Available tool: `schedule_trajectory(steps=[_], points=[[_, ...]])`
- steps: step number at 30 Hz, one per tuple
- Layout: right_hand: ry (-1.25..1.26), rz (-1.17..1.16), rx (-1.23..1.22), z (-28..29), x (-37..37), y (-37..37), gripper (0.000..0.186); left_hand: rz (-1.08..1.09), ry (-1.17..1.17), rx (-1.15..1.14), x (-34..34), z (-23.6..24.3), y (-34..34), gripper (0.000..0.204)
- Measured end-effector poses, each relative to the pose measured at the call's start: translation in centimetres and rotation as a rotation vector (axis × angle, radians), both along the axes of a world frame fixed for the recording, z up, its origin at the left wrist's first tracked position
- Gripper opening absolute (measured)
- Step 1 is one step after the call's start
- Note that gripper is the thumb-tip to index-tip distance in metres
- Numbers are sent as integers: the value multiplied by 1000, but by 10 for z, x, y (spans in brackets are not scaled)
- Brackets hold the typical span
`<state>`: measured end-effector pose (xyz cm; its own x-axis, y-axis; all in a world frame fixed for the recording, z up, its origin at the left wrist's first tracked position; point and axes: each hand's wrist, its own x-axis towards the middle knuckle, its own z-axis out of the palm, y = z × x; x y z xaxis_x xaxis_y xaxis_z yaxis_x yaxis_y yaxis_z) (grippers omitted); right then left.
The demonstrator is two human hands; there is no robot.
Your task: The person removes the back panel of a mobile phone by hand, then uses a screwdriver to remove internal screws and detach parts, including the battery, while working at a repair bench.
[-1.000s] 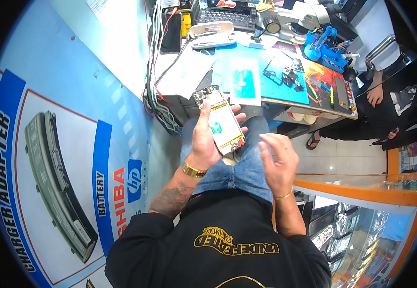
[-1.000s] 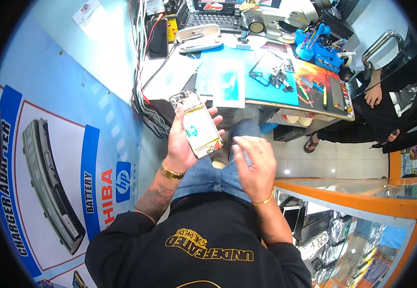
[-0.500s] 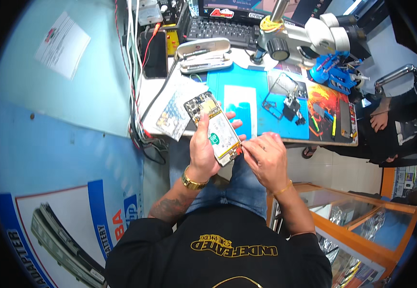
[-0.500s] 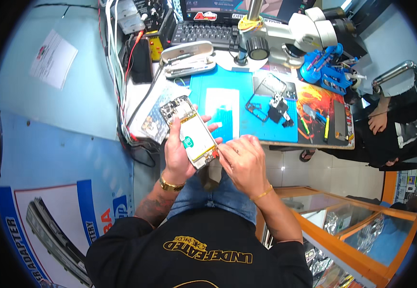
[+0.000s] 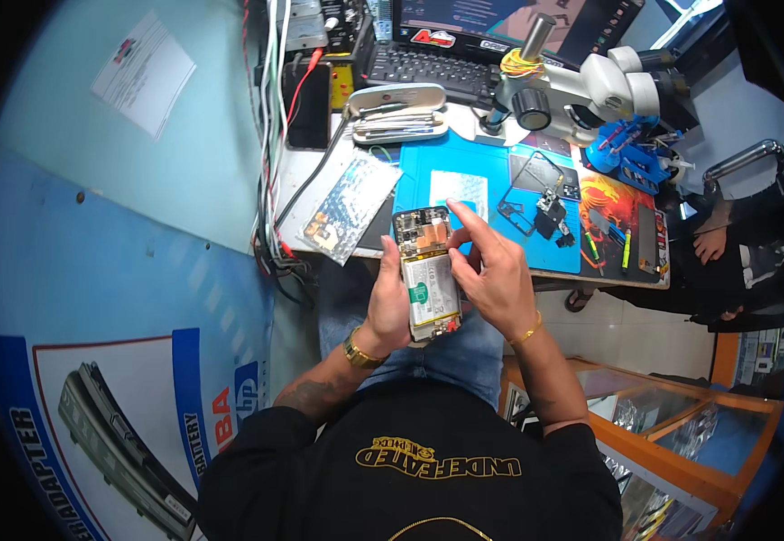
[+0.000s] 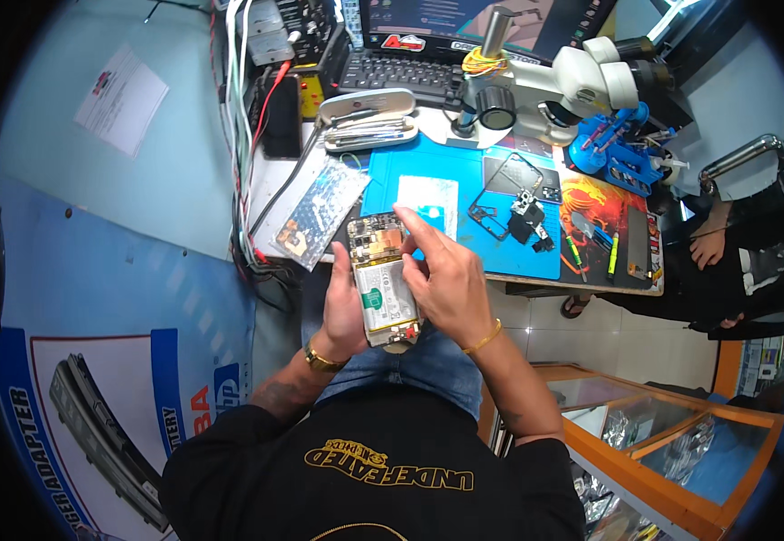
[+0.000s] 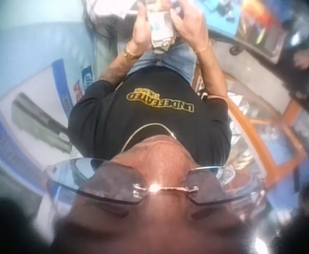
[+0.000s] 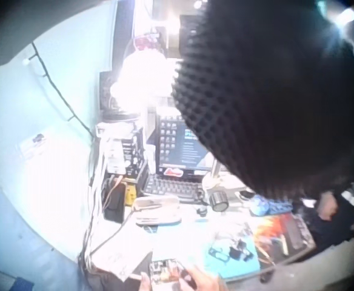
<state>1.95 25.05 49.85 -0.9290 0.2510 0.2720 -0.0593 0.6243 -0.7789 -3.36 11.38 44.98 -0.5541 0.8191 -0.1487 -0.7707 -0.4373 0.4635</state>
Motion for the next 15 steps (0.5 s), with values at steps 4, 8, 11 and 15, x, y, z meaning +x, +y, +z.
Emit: schedule_trajectory(steps=[4, 8, 11, 15], points=[[-16, -9, 39, -6, 7, -12, 58, -33, 28, 7, 9, -7, -13, 83], [-3, -9, 80, -12, 10, -15, 57, -41, 55, -62, 13, -7, -17, 78], [-16, -22, 100, -11, 8, -12, 55, -43, 112, -141, 12, -6, -14, 77], [-42, -21, 39, -10, 5, -6, 52, -116, 126, -147, 10, -6, -17, 79]])
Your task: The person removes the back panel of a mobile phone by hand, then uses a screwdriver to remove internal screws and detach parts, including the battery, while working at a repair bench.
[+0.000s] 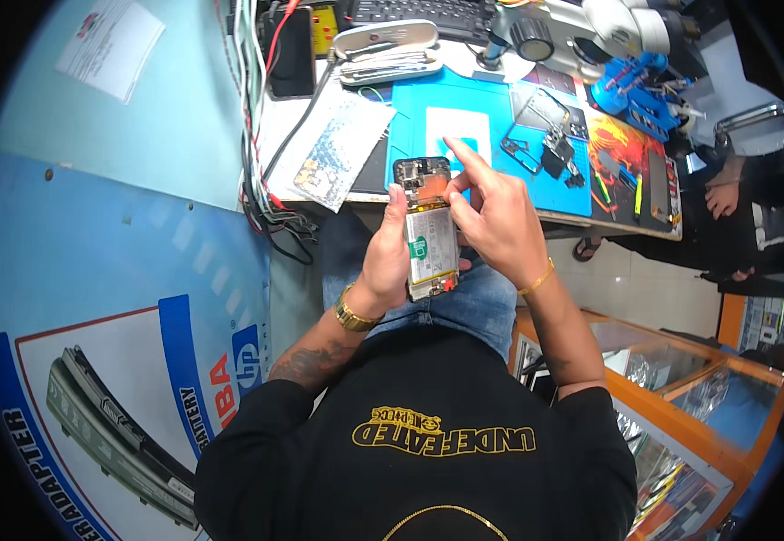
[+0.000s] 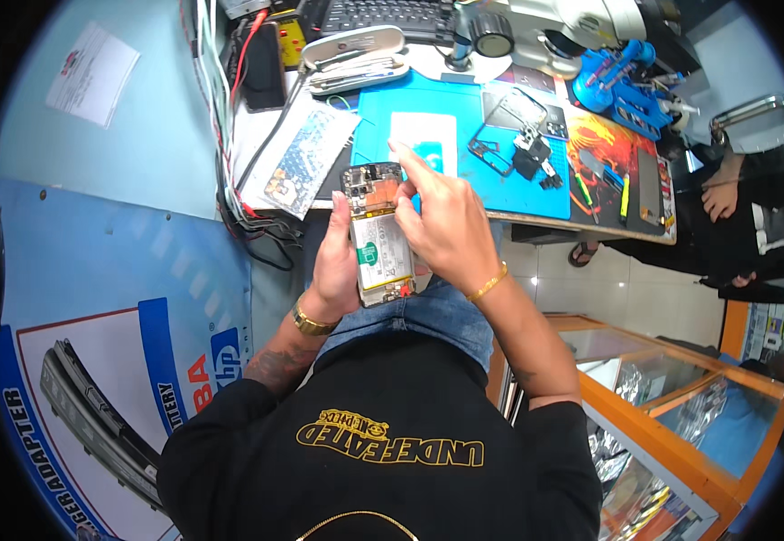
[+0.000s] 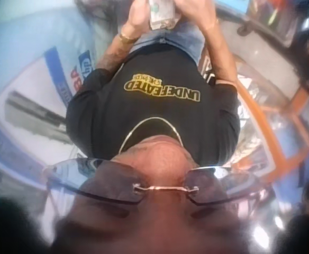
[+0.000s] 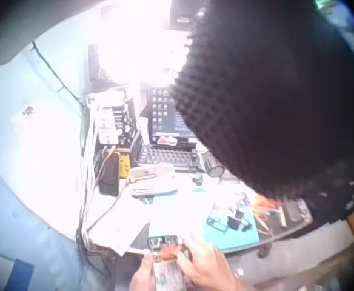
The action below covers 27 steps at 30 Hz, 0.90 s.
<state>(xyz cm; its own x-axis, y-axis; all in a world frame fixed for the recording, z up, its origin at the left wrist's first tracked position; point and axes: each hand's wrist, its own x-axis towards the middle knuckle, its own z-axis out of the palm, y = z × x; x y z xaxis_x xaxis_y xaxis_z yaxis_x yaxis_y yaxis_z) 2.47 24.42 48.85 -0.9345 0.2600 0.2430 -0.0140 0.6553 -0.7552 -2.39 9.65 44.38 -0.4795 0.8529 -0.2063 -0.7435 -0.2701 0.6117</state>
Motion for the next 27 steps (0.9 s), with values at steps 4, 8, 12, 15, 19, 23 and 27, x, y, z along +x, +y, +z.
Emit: schedule_trajectory(steps=[4, 8, 12, 15, 19, 23, 27], points=[[-44, -82, -208, -5, 3, -3, 56, 38, -57, -19, -1, -2, 6, 78], [26, -88, -36, -7, 2, -1, 58, 22, -45, -7, -1, 0, 8, 74], [-107, -71, -117, -3, -2, 8, 59, -49, -57, 52, -4, -11, 6, 75], [-164, -45, -400, -15, -6, 22, 56, -109, -103, 99, -6, -11, 8, 77], [56, -56, -380, -1, 14, 26, 42, -105, -299, 110, -11, -4, 5, 75], [197, 194, 111, 25, 63, 18, 37, -75, -489, 121, -17, -4, 1, 69], [156, 260, 311, 14, 78, -2, 42, -7, -463, 75, -14, 1, 1, 66]])
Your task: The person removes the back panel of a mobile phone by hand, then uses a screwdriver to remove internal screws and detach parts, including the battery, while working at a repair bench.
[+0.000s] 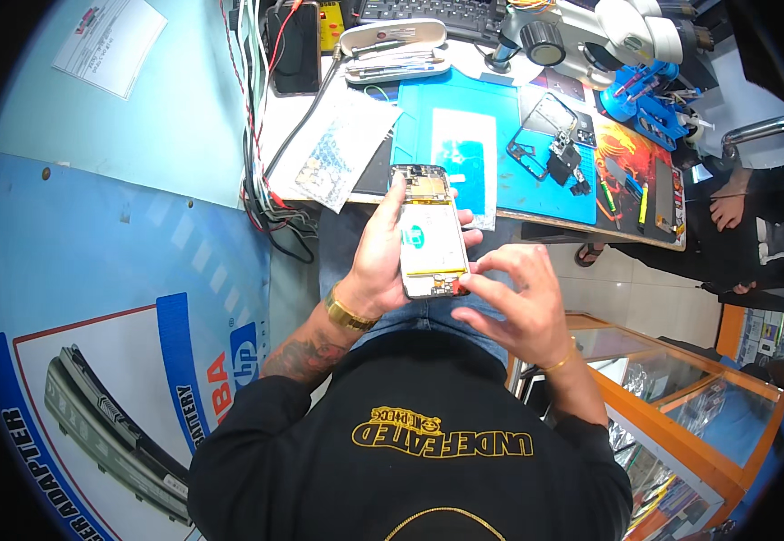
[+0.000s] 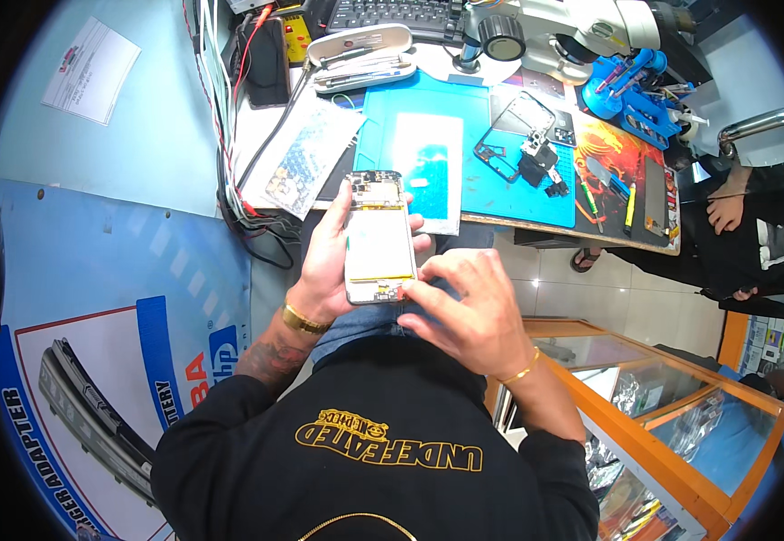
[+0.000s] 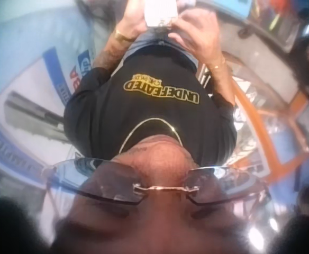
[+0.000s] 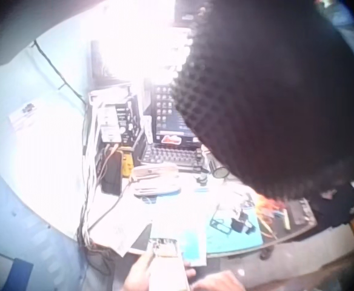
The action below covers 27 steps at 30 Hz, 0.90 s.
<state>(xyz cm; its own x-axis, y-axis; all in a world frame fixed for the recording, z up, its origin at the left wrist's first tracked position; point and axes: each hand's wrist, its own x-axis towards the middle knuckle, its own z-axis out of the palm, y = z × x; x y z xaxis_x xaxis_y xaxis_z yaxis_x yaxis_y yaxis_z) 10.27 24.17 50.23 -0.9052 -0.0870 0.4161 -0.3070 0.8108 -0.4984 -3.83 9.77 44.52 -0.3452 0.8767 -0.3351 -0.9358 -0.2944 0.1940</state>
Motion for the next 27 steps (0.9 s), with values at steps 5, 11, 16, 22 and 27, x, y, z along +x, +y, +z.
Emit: schedule_trajectory(steps=[5, 11, 16, 22, 27], points=[[71, -22, 42, -9, -4, -7, 41, 68, 98, -33, 5, 10, 2, 66], [17, -45, 24, -7, -5, -7, 40, 118, 195, 1, 3, 5, 1, 70], [-11, -49, 32, -6, -8, -7, 46, 138, 205, -43, 4, 8, 1, 70], [78, -36, 122, -10, -8, -10, 41, 157, 125, -82, 9, 6, 1, 66], [97, -53, 165, -13, -7, -14, 41, 180, 41, -116, 12, 7, 2, 62]])
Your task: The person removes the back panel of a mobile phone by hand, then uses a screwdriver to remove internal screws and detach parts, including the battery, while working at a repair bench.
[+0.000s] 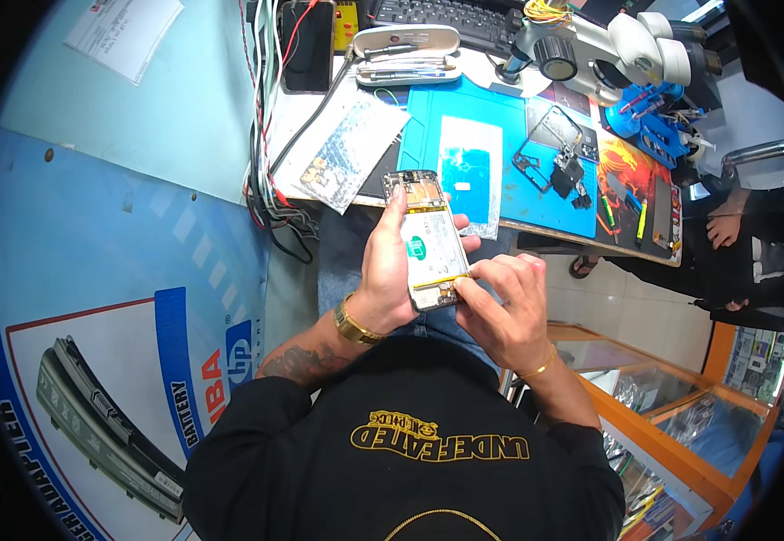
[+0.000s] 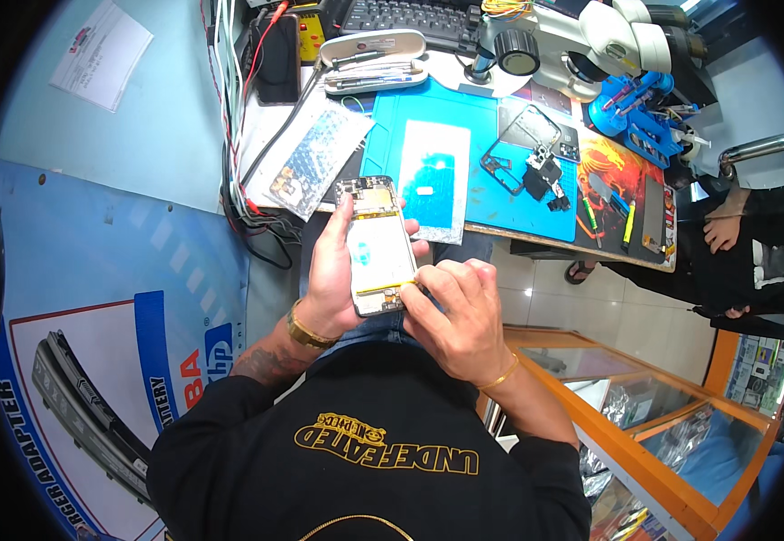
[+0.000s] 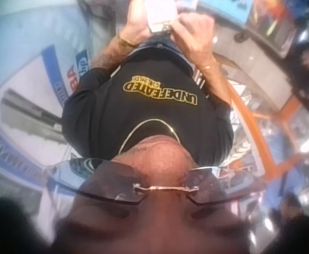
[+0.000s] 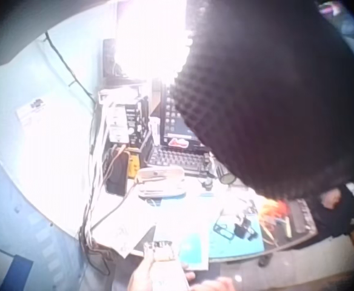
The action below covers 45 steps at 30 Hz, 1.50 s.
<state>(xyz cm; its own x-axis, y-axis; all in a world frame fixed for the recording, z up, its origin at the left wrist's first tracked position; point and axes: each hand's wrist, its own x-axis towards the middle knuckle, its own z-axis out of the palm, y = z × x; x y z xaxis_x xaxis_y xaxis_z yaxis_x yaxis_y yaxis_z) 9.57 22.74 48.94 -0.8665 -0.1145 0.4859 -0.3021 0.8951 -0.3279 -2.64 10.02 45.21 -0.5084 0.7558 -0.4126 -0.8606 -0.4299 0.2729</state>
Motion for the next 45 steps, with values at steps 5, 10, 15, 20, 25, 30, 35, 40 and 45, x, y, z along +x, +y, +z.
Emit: schedule_trajectory(steps=[5, 10, 15, 20, 25, 30, 35, 40, 45], points=[[-11, 3, 8, -1, 1, 1, 41, 8, 43, -26, 0, -1, 1, 66], [-39, -24, -40, 7, 5, 0, 39, -11, 132, 5, -3, 4, 1, 65], [-67, -167, -178, 9, 6, 9, 32, 42, 228, 115, -6, 14, 0, 65], [34, -144, -121, 3, -2, 6, 23, 118, 263, 53, -1, 16, 2, 64], [42, -141, -115, 0, -6, 3, 23, 161, 372, -45, 5, 18, 3, 66], [25, -153, -67, 0, -9, 1, 22, 184, 391, -92, 8, 17, 3, 68], [-24, -142, -52, 2, -13, 3, 20, 193, 437, -131, 9, 17, 3, 69], [-43, -141, -14, 2, -15, 2, 19, 214, 421, -164, 9, 15, 6, 67], [-10, -86, -21, -6, -18, 11, 16, 204, 359, -184, 5, 16, 6, 63]])
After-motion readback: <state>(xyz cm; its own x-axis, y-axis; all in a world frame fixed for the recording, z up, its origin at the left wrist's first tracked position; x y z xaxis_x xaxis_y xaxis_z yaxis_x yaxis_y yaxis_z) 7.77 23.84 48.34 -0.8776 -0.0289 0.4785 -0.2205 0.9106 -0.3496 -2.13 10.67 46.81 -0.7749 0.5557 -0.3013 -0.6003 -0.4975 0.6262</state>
